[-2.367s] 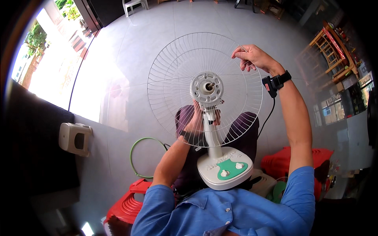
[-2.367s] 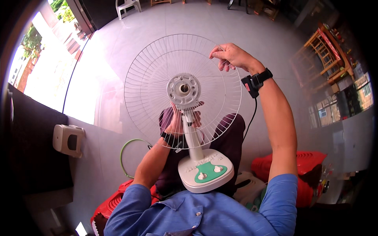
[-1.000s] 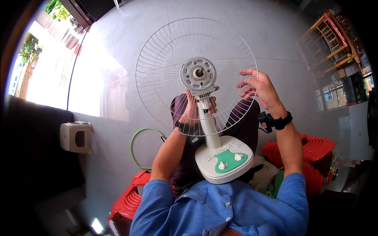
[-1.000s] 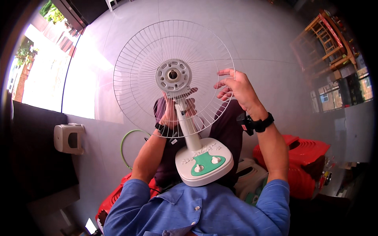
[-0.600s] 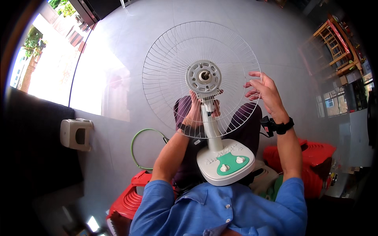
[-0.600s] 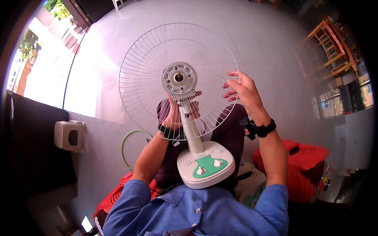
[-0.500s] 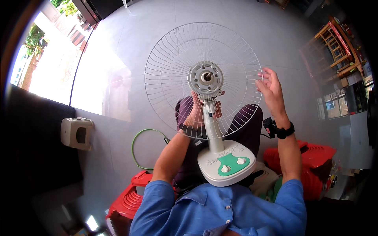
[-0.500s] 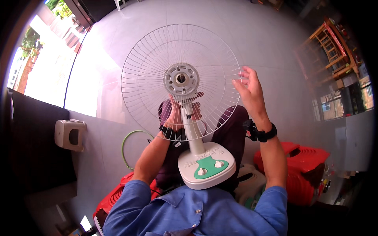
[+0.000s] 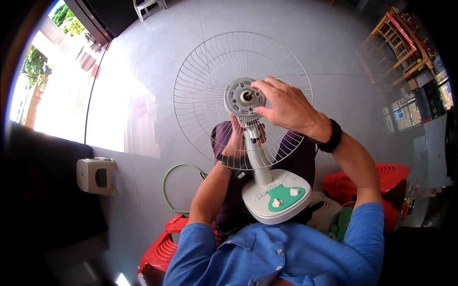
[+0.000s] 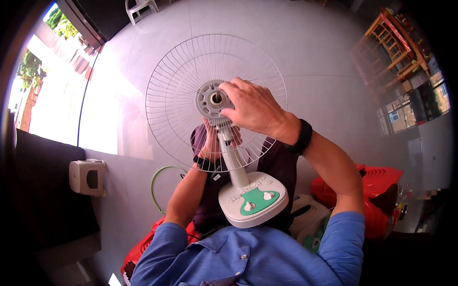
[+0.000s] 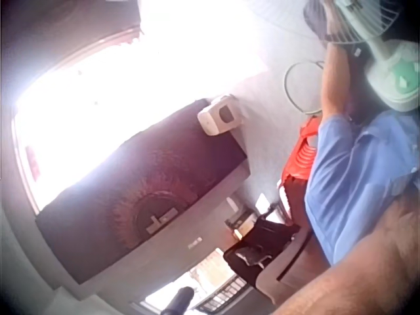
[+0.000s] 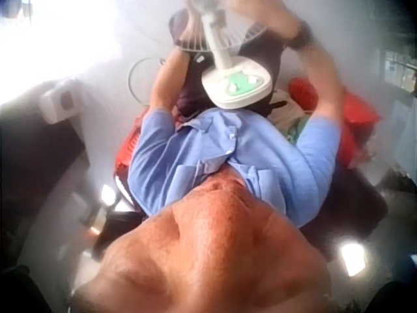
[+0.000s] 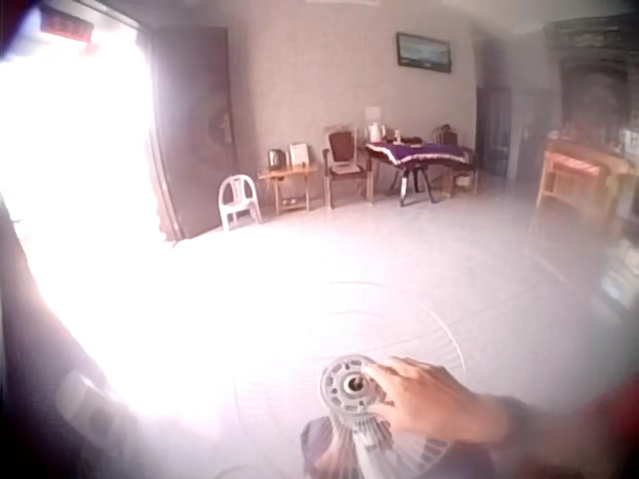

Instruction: The person assembles a desk fan by hand, attaching the rear guard, the green fan blade, and the front guard. They use a screwdriver to tighten the screw on the guard ring that holds the two sections together.

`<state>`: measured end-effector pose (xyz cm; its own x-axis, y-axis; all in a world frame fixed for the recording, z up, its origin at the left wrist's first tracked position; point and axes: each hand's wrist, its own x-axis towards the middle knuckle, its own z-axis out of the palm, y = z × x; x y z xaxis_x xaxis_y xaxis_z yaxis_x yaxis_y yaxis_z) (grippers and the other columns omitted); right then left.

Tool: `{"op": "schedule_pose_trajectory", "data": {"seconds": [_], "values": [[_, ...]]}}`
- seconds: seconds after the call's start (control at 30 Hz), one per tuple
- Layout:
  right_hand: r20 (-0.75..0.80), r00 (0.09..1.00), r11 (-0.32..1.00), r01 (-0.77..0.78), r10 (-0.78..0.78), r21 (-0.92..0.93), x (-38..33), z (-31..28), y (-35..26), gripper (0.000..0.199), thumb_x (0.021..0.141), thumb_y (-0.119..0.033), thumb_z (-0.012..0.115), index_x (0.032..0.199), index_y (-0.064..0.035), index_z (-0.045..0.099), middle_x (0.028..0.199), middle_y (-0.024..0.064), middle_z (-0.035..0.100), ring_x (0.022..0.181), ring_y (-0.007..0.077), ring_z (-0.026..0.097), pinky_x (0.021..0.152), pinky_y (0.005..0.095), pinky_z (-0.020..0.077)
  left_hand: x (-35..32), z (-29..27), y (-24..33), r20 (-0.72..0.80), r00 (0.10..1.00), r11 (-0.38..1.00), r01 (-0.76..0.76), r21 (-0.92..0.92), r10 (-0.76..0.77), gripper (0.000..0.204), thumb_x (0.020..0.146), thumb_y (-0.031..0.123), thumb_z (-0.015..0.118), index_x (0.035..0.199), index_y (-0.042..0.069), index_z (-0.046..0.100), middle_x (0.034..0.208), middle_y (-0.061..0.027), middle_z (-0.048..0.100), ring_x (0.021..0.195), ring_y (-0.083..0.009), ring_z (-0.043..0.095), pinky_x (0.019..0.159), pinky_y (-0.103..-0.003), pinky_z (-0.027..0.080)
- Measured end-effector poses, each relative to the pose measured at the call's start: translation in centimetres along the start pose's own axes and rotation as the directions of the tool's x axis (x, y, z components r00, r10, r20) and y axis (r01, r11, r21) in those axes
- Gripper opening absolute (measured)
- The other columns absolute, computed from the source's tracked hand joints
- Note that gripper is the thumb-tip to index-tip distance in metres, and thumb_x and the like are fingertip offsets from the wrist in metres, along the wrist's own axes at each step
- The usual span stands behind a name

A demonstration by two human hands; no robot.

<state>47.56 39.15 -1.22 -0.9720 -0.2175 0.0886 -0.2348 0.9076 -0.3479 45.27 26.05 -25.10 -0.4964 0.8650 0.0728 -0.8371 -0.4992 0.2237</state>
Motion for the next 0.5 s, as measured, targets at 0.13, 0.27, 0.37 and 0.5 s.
{"op": "schedule_pose_trajectory", "data": {"seconds": [0.13,0.27,0.37,0.5], "values": [[-0.039,0.999,0.999,0.003,-0.004,-0.044,1.6,2.1,1.8,0.05,0.079,-0.018,0.081,0.12,-0.0033,0.058,0.107,0.0127,0.057,0.098,0.0307,0.064,0.087,0.0436,0.0537,-0.1,0.0,0.0,-0.026,0.999,0.999,0.019,0.037,-0.018,0.099,0.074,0.099,0.028,0.123,0.018,0.056,0.081,-0.0059,0.059,0.063,-0.0216,0.055,0.06,-0.035,0.048],[-0.098,0.995,0.999,-0.011,0.007,-0.038,0.7,1.9,2.3,0.055,0.077,-0.017,0.081,0.124,-0.0033,0.055,0.112,0.0153,0.056,0.101,0.0353,0.063,0.088,0.0472,0.0534,-0.2,0.5,0.0,-0.29,0.956,0.995,-0.014,0.094,0.041,0.1,0.078,0.097,0.028,0.114,0.009,0.057,0.085,-0.0082,0.059,0.068,-0.0217,0.055,0.063,-0.035,0.049],[-0.318,0.947,0.999,0.046,-0.049,-0.015,-3.4,-2.0,0.9,0.041,0.075,-0.015,0.079,0.107,0.0007,0.059,0.1,0.0191,0.063,0.092,0.0367,0.067,0.081,0.0471,0.0547,-0.1,-3.1,0.5,-0.09,0.993,0.992,-0.068,0.107,0.078,0.092,0.084,0.087,0.045,0.127,0.007,0.058,0.102,-0.0114,0.068,0.081,-0.0239,0.064,0.075,-0.042,0.055],[-0.523,0.787,0.916,-0.13,0.329,0.381,-13.6,-6.0,0.5,0.033,0.082,-0.013,0.078,0.109,0.0005,0.065,0.098,0.012,0.067,0.089,0.0239,0.068,0.076,0.0374,0.0555,-0.3,3.1,-0.6,-0.292,0.937,0.925,-0.073,0.373,0.192,0.1,0.083,0.082,0.056,0.153,0.011,0.04,0.11,-0.0026,0.069,0.086,-0.0141,0.064,0.083,-0.036,0.051]]}}
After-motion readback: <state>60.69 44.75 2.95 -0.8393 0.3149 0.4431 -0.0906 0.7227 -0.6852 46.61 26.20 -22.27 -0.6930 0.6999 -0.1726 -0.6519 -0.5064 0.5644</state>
